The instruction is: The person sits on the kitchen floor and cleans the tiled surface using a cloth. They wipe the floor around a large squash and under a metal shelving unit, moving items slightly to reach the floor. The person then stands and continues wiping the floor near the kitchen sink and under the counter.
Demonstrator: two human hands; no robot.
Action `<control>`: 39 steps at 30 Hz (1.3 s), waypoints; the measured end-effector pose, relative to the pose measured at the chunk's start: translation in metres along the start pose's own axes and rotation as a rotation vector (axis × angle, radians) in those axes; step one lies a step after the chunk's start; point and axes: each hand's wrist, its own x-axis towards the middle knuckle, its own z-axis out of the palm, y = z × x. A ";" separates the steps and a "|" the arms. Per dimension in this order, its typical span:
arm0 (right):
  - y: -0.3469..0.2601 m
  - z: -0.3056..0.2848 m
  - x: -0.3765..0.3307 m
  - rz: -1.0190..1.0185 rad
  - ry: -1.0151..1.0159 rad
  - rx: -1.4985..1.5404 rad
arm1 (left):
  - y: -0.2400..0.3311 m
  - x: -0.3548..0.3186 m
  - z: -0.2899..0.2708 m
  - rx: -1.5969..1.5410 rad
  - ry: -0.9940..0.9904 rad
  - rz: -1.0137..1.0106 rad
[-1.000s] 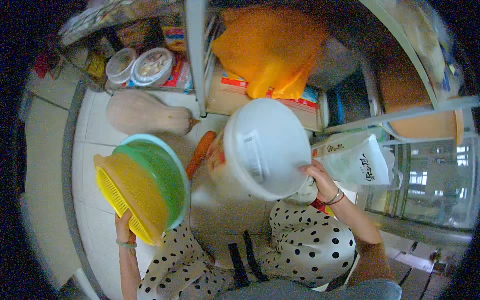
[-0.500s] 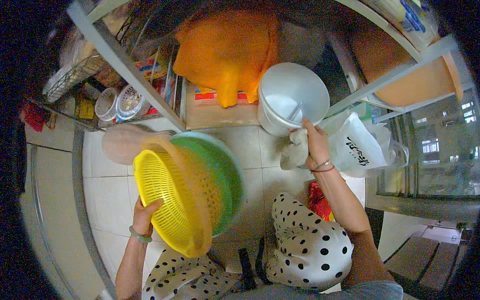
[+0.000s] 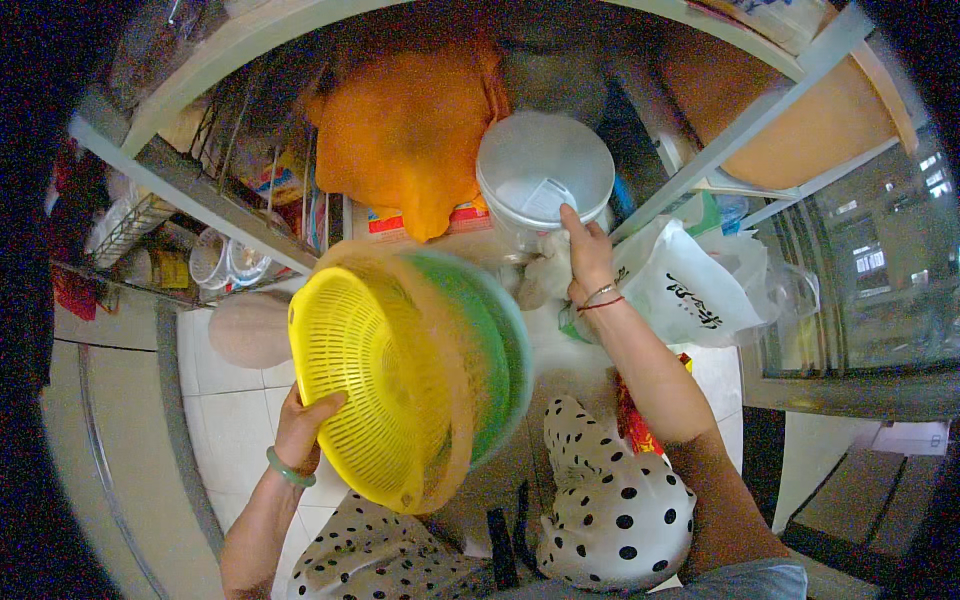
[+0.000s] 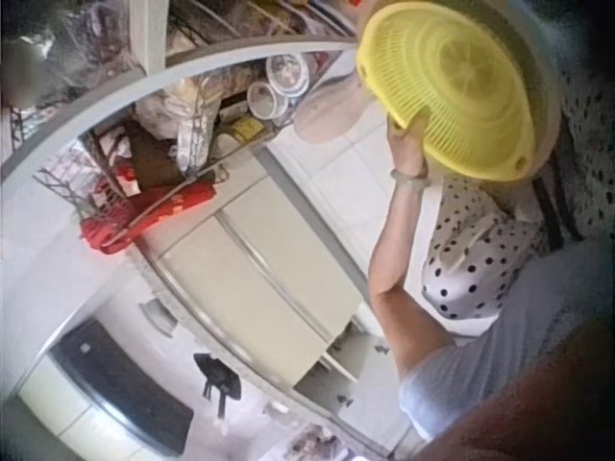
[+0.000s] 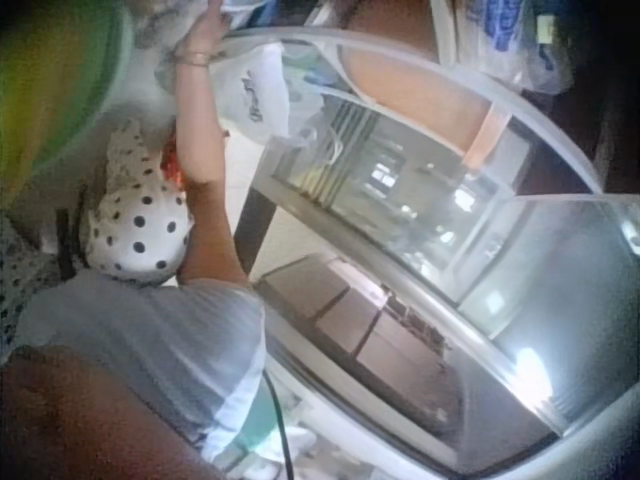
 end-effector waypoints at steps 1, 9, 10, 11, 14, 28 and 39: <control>0.000 0.002 -0.004 -0.006 -0.005 -0.001 | 0.006 0.001 0.006 0.006 0.008 -0.001; -0.047 -0.028 -0.113 -0.009 -0.272 -0.307 | 0.053 0.033 0.059 0.038 -0.025 0.058; -0.053 -0.026 -0.122 -0.033 -0.284 -0.244 | 0.059 0.043 0.066 0.019 -0.074 0.095; -0.055 -0.024 -0.126 -0.055 -0.295 -0.181 | 0.067 0.051 0.075 0.007 -0.081 0.124; -0.060 -0.031 -0.115 -0.131 -0.238 -0.191 | 0.091 0.083 0.118 -0.016 -0.136 0.250; -0.072 -0.005 -0.080 -0.108 -0.131 0.061 | 0.154 0.161 0.211 0.451 -0.338 0.140; -0.076 -0.007 -0.075 -0.130 -0.169 0.123 | 0.153 0.132 0.223 0.229 -0.430 0.200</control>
